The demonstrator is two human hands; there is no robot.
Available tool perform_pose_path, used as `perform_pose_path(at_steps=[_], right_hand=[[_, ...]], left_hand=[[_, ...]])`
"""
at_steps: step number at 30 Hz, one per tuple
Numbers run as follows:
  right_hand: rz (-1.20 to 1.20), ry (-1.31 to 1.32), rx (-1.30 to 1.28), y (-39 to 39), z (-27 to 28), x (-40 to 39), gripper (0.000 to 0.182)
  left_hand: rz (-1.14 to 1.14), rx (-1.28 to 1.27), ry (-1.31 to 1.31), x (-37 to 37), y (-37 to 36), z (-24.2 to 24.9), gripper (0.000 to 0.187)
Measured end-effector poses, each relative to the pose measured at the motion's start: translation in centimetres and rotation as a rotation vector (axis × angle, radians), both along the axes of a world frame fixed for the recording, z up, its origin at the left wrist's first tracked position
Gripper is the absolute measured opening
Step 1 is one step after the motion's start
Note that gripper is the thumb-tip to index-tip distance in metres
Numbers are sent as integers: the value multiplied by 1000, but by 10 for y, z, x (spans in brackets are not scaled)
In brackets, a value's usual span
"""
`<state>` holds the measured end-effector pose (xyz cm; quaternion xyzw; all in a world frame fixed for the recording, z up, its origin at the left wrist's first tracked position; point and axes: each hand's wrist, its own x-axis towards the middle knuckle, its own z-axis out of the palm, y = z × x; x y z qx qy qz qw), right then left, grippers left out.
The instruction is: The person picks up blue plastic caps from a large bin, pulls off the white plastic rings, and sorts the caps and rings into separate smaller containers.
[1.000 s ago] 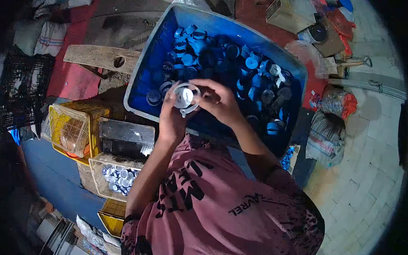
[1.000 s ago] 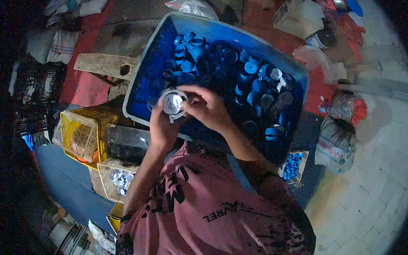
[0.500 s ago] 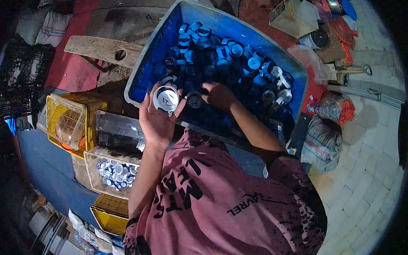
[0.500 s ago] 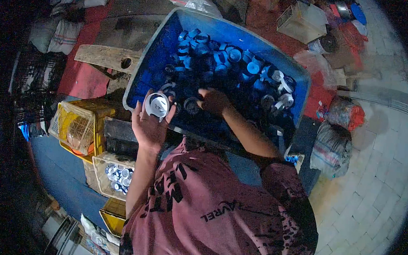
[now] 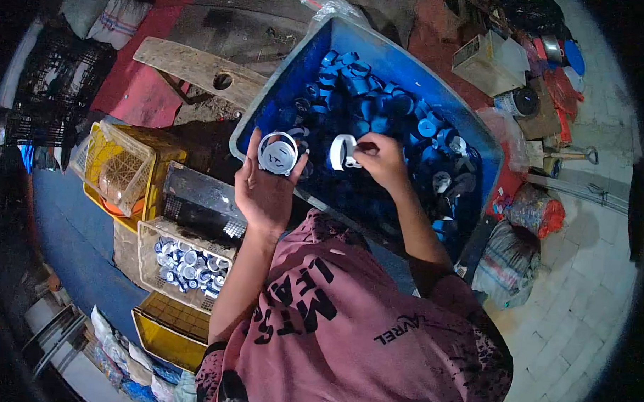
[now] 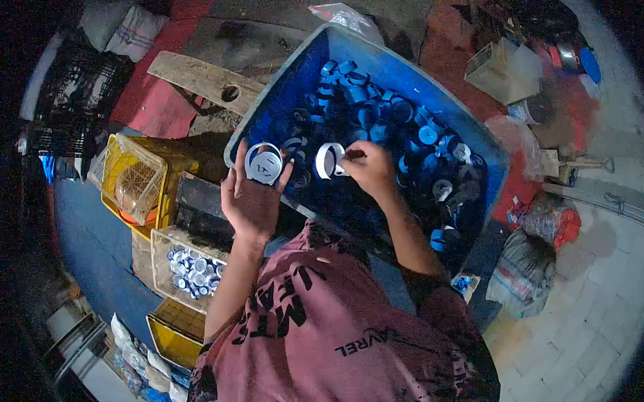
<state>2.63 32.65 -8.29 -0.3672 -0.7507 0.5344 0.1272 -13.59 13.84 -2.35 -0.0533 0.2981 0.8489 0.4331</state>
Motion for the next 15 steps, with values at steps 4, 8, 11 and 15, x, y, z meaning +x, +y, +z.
perform_pose_path(at_steps=[4, 8, 11, 15], right_hand=[[-48, 242, -304, -27, 61, -13, 17], [78, 206, -254, -67, 95, -37, 15], [206, 161, -143, -79, 101, -45, 15], [109, 120, -485, -70, 98, -46, 15]], left_hand=[[-16, 37, -9, 2, 6, -1, 72], [-58, 31, 8, 8, 8, 4, 76], [-75, 91, -52, 8, 6, 8, 77], [-52, 24, 12, 0, -9, 12, 78]])
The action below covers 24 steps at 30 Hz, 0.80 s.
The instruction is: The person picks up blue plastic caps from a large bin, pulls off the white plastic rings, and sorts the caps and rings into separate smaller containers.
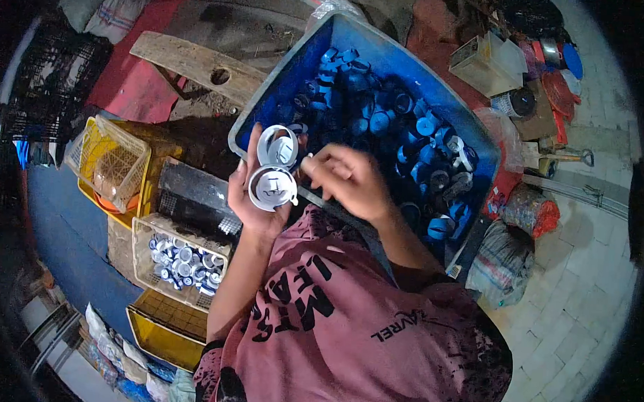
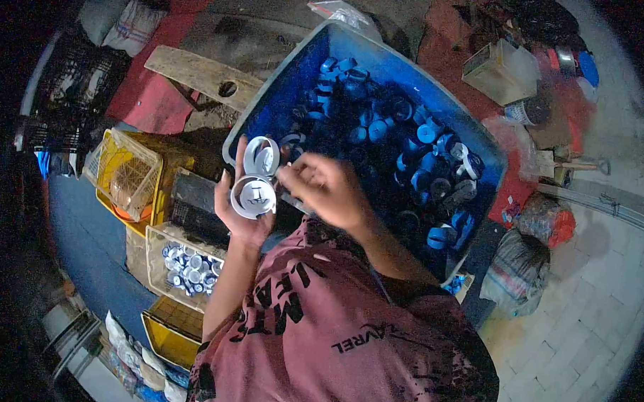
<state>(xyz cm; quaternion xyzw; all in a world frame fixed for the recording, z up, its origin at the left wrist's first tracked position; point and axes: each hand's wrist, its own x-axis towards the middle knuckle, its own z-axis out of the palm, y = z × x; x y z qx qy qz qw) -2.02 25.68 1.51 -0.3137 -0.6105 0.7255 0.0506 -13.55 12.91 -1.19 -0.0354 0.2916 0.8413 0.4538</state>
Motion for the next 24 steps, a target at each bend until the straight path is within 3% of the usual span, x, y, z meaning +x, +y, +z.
perform_pose_path(at_steps=[2, 4, 6, 7, 8, 10, 11, 15, 16, 18, 20, 23, 24], right_hand=[[-29, 29, 48, 24, -14, 1, 15], [68, -34, 449, 44, -74, -2, 17], [426, -81, 763, 58, -127, 2, 30], [443, -61, 738, 52, -143, 5, 39], [496, -3, 949, 48, -194, 14, 37], [891, -472, 935, 42, -192, 1, 38], [925, -509, 907, 37, -209, 4, 35], [728, -204, 767, 36, -277, 14, 27], [916, -368, 970, 38, -269, 9, 25], [502, -38, 523, 39, -308, 24, 24], [288, 69, 285, 44, -325, 23, 24], [282, -17, 486, 48, -296, 10, 21], [283, -6, 705, 47, -253, 10, 20]], left_hand=[[23, 85, -97, -4, -6, -6, 76], [21, 120, -111, -9, -12, -8, 74], [56, 126, -129, -11, -18, -9, 74], [59, 150, -134, -11, -22, -12, 75], [62, 139, -123, -12, -23, -12, 76], [69, 118, -99, -12, -25, -9, 77], [70, 134, -107, -12, -26, -12, 78], [74, 92, -87, -9, -32, -14, 78], [74, 87, -82, -8, -33, -17, 78], [80, 78, -81, -7, -35, -18, 78], [88, 73, -86, -6, -36, -17, 77], [103, 73, -103, -6, -39, -16, 76], [100, 87, -107, -7, -39, -15, 75]])
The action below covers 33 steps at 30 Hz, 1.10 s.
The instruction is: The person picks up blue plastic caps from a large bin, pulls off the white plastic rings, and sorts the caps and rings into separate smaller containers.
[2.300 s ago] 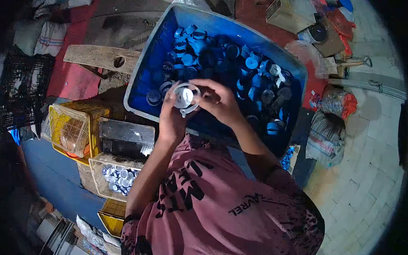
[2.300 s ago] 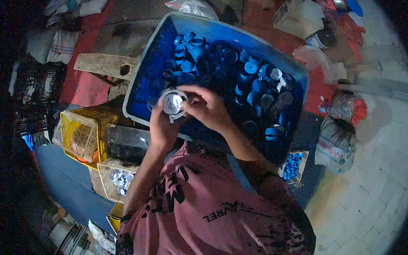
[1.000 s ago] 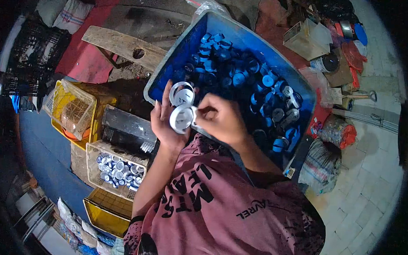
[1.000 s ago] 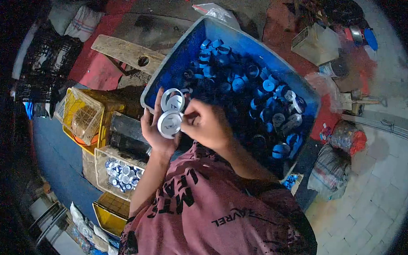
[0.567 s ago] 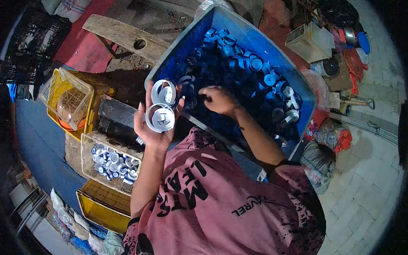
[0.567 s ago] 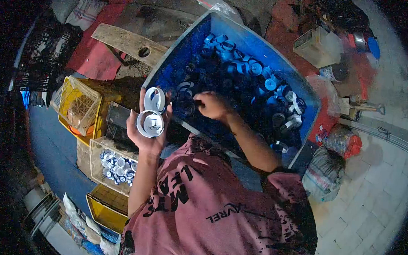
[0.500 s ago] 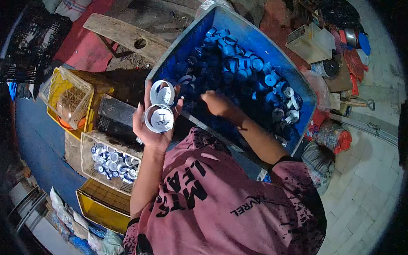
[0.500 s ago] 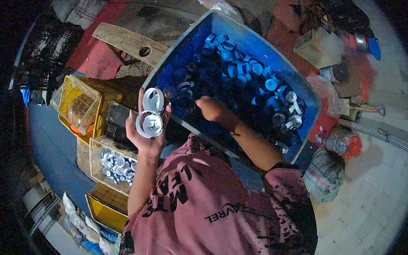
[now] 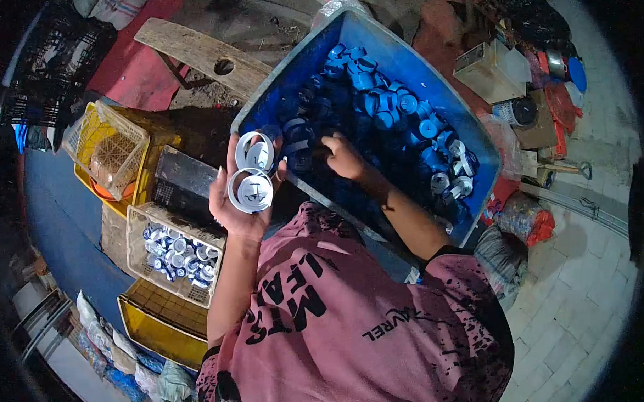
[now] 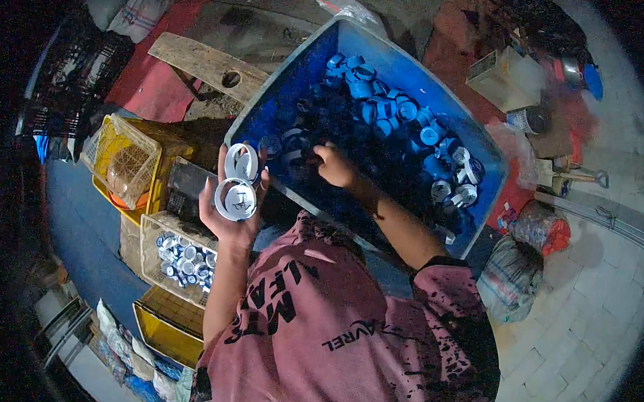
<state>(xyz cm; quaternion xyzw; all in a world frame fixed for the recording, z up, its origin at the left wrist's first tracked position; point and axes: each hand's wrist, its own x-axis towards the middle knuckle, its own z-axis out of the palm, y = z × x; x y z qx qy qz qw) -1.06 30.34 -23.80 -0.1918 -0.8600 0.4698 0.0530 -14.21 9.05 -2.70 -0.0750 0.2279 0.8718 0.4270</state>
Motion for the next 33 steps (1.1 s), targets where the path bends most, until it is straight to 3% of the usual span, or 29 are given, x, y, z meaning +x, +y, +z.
perform_pose_path(at_steps=[1, 4, 8, 12, 19, 22, 26, 29, 32, 33], right_hand=[[11, 38, 215, -1, 29, 0, 20], [-191, 63, -117, -4, 49, 1, 24], [-553, 42, -801, 9, 50, 12, 23], [-695, 45, -945, 24, 36, 27, 25], [-445, 345, -1690, 12, 67, 46, 18], [-475, 445, -1684, 5, 87, 38, 19], [-746, 331, -1318, 4, 88, 35, 16], [-715, 464, -1419, 10, 81, 38, 13], [-499, 649, -1428, 6, 68, 41, 13], [-406, 714, -1558, 9, 87, 37, 19]], left_hand=[[-3, 14, -3, -1, 1, 0, 75], [-17, 30, -3, -2, 1, 1, 73], [-30, 8, 20, -2, 3, 0, 73], [-39, 45, 9, -2, 4, -2, 73], [-47, -4, 30, 0, 7, 0, 74], [-32, -29, 21, 2, 9, 3, 74], [-47, -16, 10, 1, 7, -2, 73], [-40, 1, 17, 1, 9, 1, 72], [-45, 29, 7, 0, 1, -4, 71], [-46, 37, -4, 0, 3, -2, 70]])
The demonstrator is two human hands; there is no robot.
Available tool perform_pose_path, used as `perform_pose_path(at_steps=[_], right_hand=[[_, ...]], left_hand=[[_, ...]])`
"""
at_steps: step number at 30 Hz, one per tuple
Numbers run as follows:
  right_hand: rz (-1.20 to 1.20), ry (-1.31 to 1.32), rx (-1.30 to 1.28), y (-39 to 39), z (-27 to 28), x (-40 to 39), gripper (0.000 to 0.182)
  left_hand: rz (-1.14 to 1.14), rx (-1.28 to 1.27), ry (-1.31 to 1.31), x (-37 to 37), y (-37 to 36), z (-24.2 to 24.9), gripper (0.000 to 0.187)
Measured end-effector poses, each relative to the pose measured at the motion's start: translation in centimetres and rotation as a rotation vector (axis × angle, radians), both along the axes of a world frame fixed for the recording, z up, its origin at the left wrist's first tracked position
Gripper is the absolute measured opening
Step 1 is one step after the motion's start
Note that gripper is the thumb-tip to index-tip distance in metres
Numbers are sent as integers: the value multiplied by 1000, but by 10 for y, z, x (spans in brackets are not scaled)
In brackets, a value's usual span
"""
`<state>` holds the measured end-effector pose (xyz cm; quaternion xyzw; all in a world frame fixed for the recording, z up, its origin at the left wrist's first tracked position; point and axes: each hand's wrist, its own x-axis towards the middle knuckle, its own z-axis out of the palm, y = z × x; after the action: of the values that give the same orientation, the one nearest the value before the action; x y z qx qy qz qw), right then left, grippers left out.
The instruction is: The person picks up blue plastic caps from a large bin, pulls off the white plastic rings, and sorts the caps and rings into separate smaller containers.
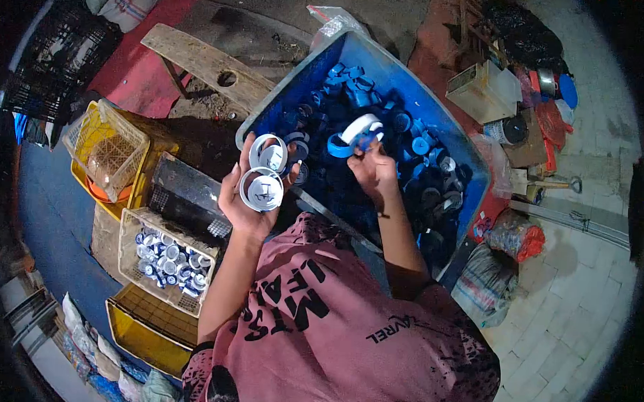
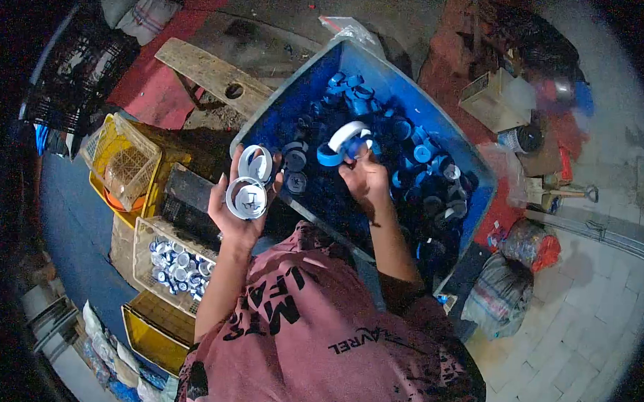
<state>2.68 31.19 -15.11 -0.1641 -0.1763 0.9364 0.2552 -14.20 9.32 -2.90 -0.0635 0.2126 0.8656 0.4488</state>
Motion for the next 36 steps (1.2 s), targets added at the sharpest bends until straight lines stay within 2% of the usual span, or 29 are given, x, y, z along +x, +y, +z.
perform_pose_path(at_steps=[1, 2, 5, 6, 9, 10, 13, 15, 17, 18, 20, 23, 24, 25, 27, 32, 35, 36], right_hand=[[-97, -77, 19, -4, -9, 1, 23], [-158, -256, 334, 4, -49, 13, 27], [68, 106, 339, 15, -45, 4, 42], [7, -348, 891, 9, -78, 19, 41], [-116, -425, 628, -4, -60, 24, 31], [-172, -546, 677, -6, -65, 22, 30], [-172, -567, 550, -1, -49, 26, 20], [-53, -124, -125, 8, -34, 33, 14], [-117, -283, 1, 20, -65, 36, 10], [-96, -259, -6, 21, -60, 39, 11], [-91, -316, -49, 6, -8, 29, 11], [-22, -142, -5, 3, 1, 28, 18], [-141, -410, 215, -16, 23, 14, 26], [-198, -412, 279, -33, 47, 0, 29], [-148, -344, 462, -61, 71, -19, 35], [-195, -133, 636, -111, 100, -69, 40], [-143, 9, 689, -138, 100, -91, 31], [-113, 41, 631, -149, 102, -99, 31]], left_hand=[[3, 9, -5, 0, 0, 0, 70], [3, 18, -10, 0, 0, 1, 69], [-4, 32, -13, -1, -2, 1, 68], [-12, 39, -11, -3, -15, 0, 68], [-18, 43, -9, -4, -14, -1, 69], [-22, 35, -8, -5, -15, 0, 69], [-33, 28, 1, -6, -12, 1, 69], [-45, 40, 10, -7, -12, -2, 69], [-55, 43, 16, -7, -11, -2, 69], [-59, 43, 18, -7, -11, -1, 69], [-56, 38, 6, -7, -11, 0, 69], [-59, 32, 4, -6, -11, 1, 69], [-57, 30, 10, -7, -10, 2, 68], [-47, 23, 4, -7, -10, 2, 68], [-69, 66, 32, -9, -18, 0, 67], [26, 13, 67, -11, -27, 6, 74], [97, 7, 127, -20, -45, 7, 75], [138, 10, 125, -24, -51, 10, 75]])
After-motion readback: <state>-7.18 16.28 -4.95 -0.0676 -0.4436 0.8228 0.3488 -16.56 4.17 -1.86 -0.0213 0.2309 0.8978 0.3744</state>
